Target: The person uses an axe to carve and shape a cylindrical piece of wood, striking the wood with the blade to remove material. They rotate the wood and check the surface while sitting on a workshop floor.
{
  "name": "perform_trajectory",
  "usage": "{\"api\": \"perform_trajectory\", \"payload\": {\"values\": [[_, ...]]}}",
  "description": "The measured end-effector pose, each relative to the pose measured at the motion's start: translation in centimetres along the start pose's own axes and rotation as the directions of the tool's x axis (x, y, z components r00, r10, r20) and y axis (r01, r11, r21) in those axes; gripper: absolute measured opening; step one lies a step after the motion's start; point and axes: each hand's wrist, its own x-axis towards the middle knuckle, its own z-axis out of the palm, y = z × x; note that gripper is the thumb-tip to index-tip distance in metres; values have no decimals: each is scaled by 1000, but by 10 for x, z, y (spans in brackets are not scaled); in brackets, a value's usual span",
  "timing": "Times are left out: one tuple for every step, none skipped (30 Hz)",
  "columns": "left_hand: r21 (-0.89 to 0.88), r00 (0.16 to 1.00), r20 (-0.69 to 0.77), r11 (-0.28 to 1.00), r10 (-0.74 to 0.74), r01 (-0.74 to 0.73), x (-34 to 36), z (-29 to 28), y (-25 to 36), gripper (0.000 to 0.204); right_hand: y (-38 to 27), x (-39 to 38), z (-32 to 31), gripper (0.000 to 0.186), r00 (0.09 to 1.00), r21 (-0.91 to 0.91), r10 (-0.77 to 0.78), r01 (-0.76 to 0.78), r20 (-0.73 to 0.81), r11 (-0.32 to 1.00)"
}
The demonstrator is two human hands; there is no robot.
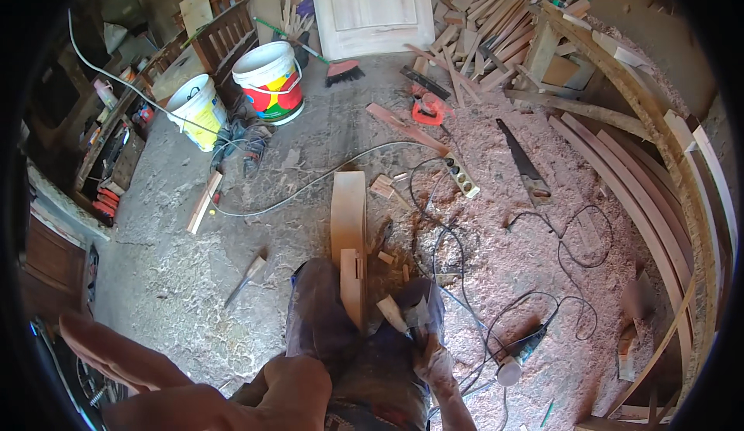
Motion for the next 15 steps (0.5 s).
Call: {"api": "perform_trajectory", "payload": {"values": [[32, 1000, 21, 999, 5, -6, -1, -2, 0, 89, -2, 1, 2, 39, 1000, 5, 0, 0, 7, 1000], [72, 999, 47, 997, 14, -18, 0, -4, -1, 89, -3, 1, 3, 39, 1000, 10, 1, -1, 16, 1000], [107, 997, 74, 994, 20, -28, 0, -8, -3, 89, -3, 0, 4, 40, 1000, 45, 17, -17, 7, 999], [142, 995, 101, 989, 19, -33, -1, -12, -6, 90, -1, 0, 2, 41, 997, -44, 42, -39, 71, 998], [173, 991, 129, 984, 25, -47, 1, -17, -13, 90, 11, 0, 4, 40, 999, 28, -16, 15, 38, 999], [205, 991, 134, 977, 28, -56, -1, -24, -17, 91, 27, -3, 13, 40, 998, 99, -69, 68, 2, 993], [222, 991, 131, 974, 27, -56, -3, -33, -25, 91, 57, -7, 23, 41, 996, 135, -89, 92, -32, 987], [275, 991, 133, 960, 16, -53, -5, -39, -28, 92, 61, -6, 36, 42, 988, 189, -145, 154, -62, 970], [321, 995, 94, 947, -17, -15, -7, -49, -32, 93, 69, -4, 42, 43, 992, 135, -117, 121, -38, 984], [370, 998, 39, 928, -52, 34, -12, -68, -31, 93, 51, 3, 45, 44, 995, 83, -97, 97, -2, 992], [325, 983, -97, 929, -153, 177, -17, -97, -38, 87, 41, 5, 30, 46, 999, -4, -34, 34, 2, 999], [271, 973, -148, 939, -180, 214, -22, -119, -41, 81, 15, 3, 12, 46, 999, 6, -26, 26, 42, 1000], [200, 956, -197, 946, -215, 254, -25, -133, -47, 75, 12, 4, 6, 45, 1000, -13, -23, 23, 16, 1000], [195, 955, -211, 948, -210, 252, -29, -144, -48, 73, 13, 2, 5, 45, 1000, -29, -19, 19, 6, 999], [192, 953, -224, 949, -204, 249, -31, -153, -49, 70, 14, 0, 5, 45, 1000, -43, -16, 16, -4, 999]]}}
